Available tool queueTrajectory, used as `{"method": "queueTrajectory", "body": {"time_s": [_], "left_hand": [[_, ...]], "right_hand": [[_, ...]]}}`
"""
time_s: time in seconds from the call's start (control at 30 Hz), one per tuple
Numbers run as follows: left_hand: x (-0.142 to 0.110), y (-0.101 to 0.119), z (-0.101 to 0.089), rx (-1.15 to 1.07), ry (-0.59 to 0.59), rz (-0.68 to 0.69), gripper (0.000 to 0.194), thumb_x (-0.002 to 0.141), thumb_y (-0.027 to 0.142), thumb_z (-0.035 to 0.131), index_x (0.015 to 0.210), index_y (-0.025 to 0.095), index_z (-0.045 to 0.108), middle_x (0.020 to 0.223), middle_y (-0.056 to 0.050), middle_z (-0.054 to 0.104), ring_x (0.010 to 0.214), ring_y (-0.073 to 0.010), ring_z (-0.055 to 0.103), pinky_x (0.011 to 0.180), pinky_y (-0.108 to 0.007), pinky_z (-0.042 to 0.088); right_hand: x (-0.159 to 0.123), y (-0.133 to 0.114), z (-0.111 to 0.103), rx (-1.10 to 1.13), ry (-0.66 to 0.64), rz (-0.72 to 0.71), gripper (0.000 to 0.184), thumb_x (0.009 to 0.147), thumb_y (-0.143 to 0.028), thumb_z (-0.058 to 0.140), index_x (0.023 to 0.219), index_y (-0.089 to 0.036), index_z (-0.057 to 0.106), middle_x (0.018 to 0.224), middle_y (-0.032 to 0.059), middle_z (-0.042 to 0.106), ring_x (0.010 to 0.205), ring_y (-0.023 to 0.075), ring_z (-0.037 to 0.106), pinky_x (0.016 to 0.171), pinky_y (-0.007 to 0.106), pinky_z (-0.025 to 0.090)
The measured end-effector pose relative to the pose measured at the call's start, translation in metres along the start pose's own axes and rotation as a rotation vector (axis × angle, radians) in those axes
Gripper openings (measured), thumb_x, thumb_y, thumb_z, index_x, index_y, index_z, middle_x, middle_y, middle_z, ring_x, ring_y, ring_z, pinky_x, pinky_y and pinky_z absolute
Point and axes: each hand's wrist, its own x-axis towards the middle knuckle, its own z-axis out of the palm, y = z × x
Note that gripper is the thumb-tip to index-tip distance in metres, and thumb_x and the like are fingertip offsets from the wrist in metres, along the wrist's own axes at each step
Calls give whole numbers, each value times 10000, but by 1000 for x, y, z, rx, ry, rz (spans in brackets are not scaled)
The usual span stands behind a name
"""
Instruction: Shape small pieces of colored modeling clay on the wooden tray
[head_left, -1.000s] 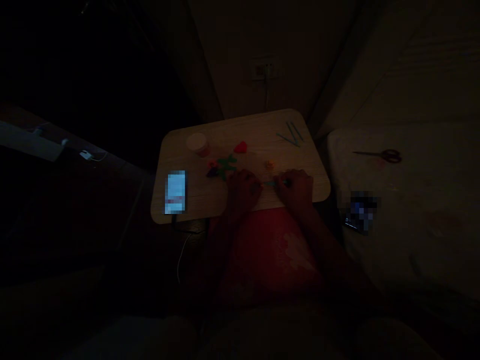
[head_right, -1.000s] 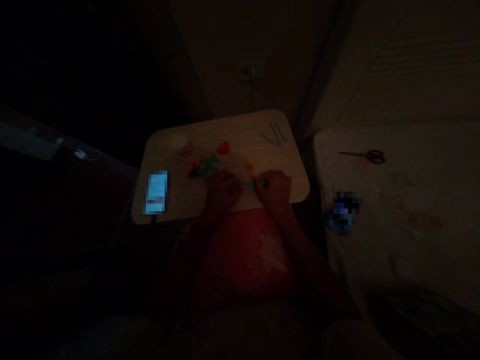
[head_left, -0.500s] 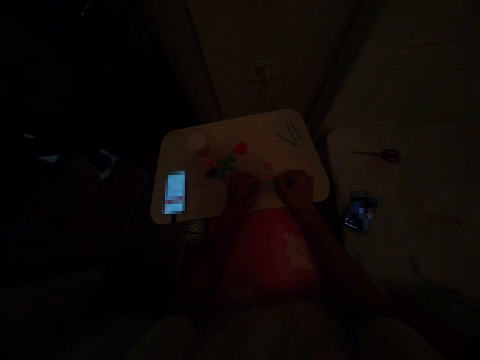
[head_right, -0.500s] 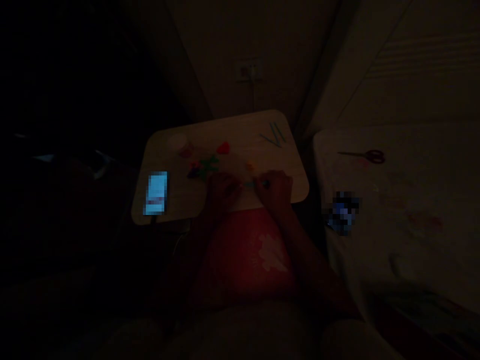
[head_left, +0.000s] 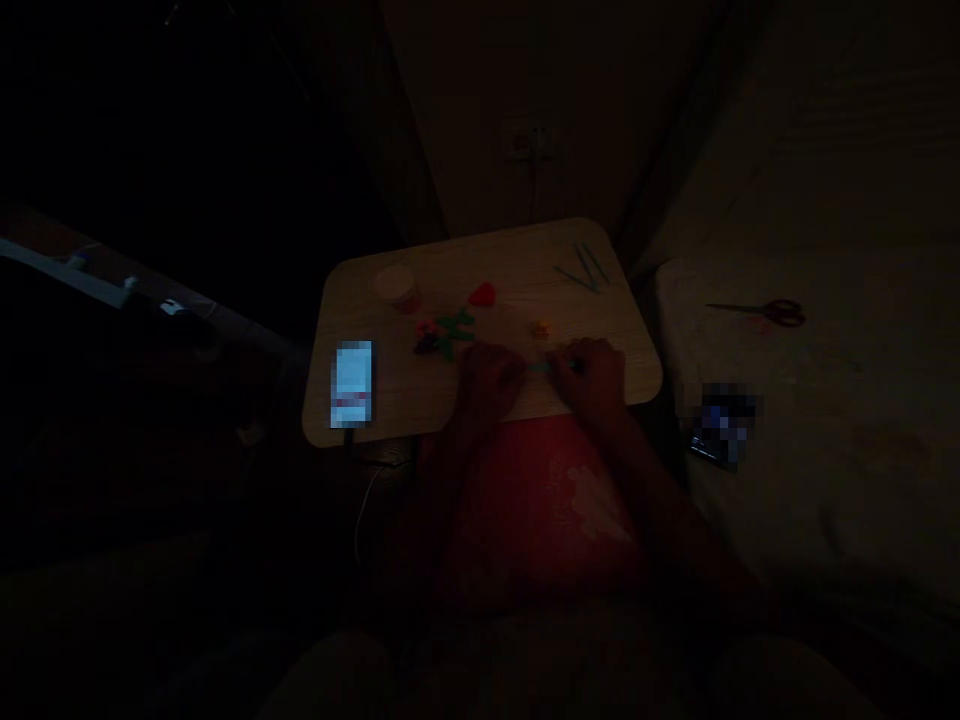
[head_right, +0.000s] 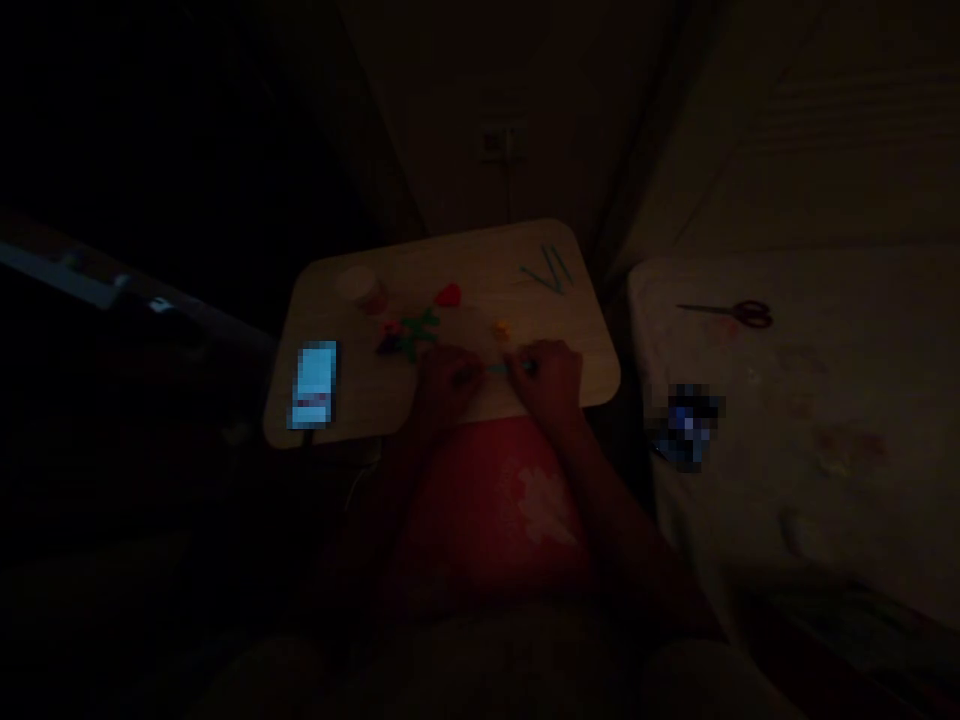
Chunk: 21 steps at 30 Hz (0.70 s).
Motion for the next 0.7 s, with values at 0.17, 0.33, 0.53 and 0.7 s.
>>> {"method": "queueTrajectory", "body": {"time_s": [0.17, 0.33, 0.53, 0.7], "left_hand": [[-1, 1, -2, 69, 27, -3, 110, 905, 343, 754, 984, 269, 771, 1218, -66, 711, 1202, -312, 591, 1107, -526, 386], [-4, 2, -2, 90, 14, 7, 155, 865, 303, 759, 1013, 257, 742, 1223, -71, 694, 1213, -321, 582, 1113, -522, 378], [-5, 1, -3, 89, 13, 19, 220, 831, 270, 760, 1046, 251, 718, 1227, -79, 681, 1244, -328, 568, 1148, -526, 360], [-5, 2, -3, 85, 16, 28, 210, 829, 262, 759, 1034, 247, 714, 1222, -80, 675, 1222, -329, 570, 1130, -521, 372]], "right_hand": [[0, -4, 0, -77, -31, -21, 314, 969, -449, 635, 790, -212, 739, 908, 108, 771, 956, 305, 623, 858, 425, 376], [0, -8, 4, -100, -63, -31, 306, 973, -444, 649, 797, -213, 744, 922, 108, 774, 987, 314, 611, 868, 433, 359], [0, -10, 8, -129, -104, -47, 302, 968, -449, 656, 800, -215, 749, 943, 113, 774, 1008, 319, 598, 881, 443, 348], [5, -10, 8, -156, -152, -54, 315, 980, -443, 643, 799, -212, 757, 968, 122, 779, 1012, 322, 595, 884, 447, 354]]}}
